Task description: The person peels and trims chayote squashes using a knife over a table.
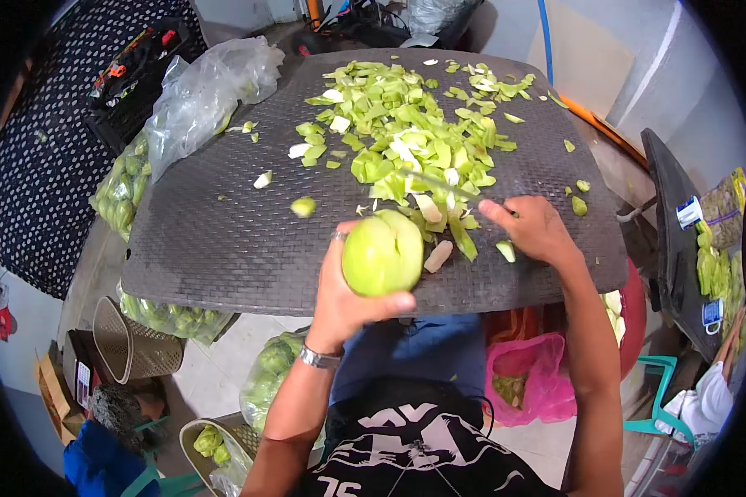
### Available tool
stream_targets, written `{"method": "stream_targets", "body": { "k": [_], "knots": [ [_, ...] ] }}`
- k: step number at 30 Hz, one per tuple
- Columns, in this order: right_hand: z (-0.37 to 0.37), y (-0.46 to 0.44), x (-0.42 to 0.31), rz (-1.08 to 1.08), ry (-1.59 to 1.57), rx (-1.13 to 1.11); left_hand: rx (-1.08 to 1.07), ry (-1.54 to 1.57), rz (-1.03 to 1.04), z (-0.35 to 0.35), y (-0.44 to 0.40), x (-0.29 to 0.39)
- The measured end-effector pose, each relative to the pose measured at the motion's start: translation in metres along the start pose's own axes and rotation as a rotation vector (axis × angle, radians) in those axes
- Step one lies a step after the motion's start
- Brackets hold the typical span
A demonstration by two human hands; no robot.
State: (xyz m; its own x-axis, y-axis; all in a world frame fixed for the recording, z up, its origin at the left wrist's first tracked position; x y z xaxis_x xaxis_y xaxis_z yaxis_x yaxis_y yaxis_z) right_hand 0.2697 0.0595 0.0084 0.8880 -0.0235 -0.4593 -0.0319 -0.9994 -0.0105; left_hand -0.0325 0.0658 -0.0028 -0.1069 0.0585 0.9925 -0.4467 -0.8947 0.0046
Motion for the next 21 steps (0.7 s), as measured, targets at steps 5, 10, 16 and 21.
{"method": "stream_targets", "body": {
  "k": [5,10,16,21],
  "knots": [
    [-0.003,0.013,0.010,0.122,-0.111,0.070,-0.106,0.707,-0.402,0.000,-0.007,-0.030],
    [0.016,0.023,0.020,0.104,-0.276,0.134,-0.509,1.091,-0.178,0.012,-0.003,-0.034],
    [0.025,0.034,-0.004,0.079,-0.308,0.115,-0.363,0.870,-0.274,0.006,0.000,-0.017],
    [0.024,0.039,-0.009,0.013,-0.389,0.173,-0.264,0.766,-0.165,-0.006,0.006,-0.001]
  ]
}}
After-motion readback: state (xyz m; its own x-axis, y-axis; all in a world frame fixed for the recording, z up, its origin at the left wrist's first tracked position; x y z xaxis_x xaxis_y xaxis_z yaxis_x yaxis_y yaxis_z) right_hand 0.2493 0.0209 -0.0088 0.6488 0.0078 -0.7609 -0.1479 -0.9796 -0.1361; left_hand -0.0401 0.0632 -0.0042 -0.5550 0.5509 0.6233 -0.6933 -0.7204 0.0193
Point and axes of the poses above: each hand's wrist, its own y-axis away from the middle knuckle, its own z-axis out of the palm, x = y × z, the point moved 9 cm from there along -y, towards the middle knuckle, and after that the axes turned 15 degrees about -z, right-handed, at the moved point
